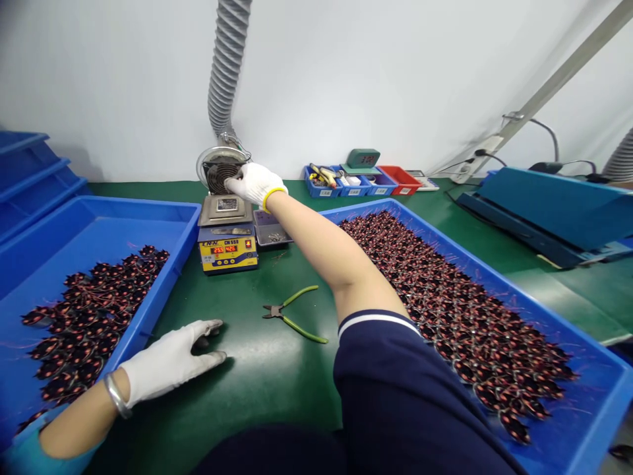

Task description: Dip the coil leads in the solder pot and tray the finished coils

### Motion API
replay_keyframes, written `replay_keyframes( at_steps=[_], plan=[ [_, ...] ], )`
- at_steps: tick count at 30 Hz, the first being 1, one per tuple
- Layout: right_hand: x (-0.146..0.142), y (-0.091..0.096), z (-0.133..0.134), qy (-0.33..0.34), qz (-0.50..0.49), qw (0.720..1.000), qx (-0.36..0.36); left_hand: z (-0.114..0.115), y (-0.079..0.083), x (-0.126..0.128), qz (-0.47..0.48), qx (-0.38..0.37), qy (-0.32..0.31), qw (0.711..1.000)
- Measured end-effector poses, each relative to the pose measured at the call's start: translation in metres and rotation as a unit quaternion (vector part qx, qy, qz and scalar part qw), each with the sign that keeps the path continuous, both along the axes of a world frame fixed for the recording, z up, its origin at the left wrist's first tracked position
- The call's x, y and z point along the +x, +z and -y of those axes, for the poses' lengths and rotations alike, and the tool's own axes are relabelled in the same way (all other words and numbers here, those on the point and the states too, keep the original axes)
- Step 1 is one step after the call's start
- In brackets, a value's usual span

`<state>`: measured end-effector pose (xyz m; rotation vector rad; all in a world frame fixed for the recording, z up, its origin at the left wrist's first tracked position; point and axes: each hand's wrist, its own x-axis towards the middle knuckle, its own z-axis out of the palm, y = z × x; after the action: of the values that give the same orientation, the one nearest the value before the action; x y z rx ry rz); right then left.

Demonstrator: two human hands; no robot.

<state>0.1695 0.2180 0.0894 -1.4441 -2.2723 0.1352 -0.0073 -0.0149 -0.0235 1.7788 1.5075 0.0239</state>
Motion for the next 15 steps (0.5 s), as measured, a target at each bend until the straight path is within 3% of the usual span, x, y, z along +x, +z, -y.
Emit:
replay_keyframes(
  at_steps=[4,10,13,15],
  plan=[
    [0.028,0.005,0.023,0.024,-0.094,0.994,-0.060,0.001,-0.001,0.001,0.001,-0.007,0.006,1.000],
    [0.076,-0.006,0.061,0.020,-0.229,0.959,-0.166,0.000,-0.004,0.001,-0.018,0.001,-0.004,1.000],
    [0.108,-0.014,0.084,0.009,-0.303,0.934,-0.192,0.003,-0.012,-0.002,-0.034,0.026,0.001,0.999],
    [0.133,-0.019,0.100,-0.028,-0.307,0.933,-0.185,0.005,-0.023,-0.008,-0.049,0.046,0.007,0.998]
  ],
)
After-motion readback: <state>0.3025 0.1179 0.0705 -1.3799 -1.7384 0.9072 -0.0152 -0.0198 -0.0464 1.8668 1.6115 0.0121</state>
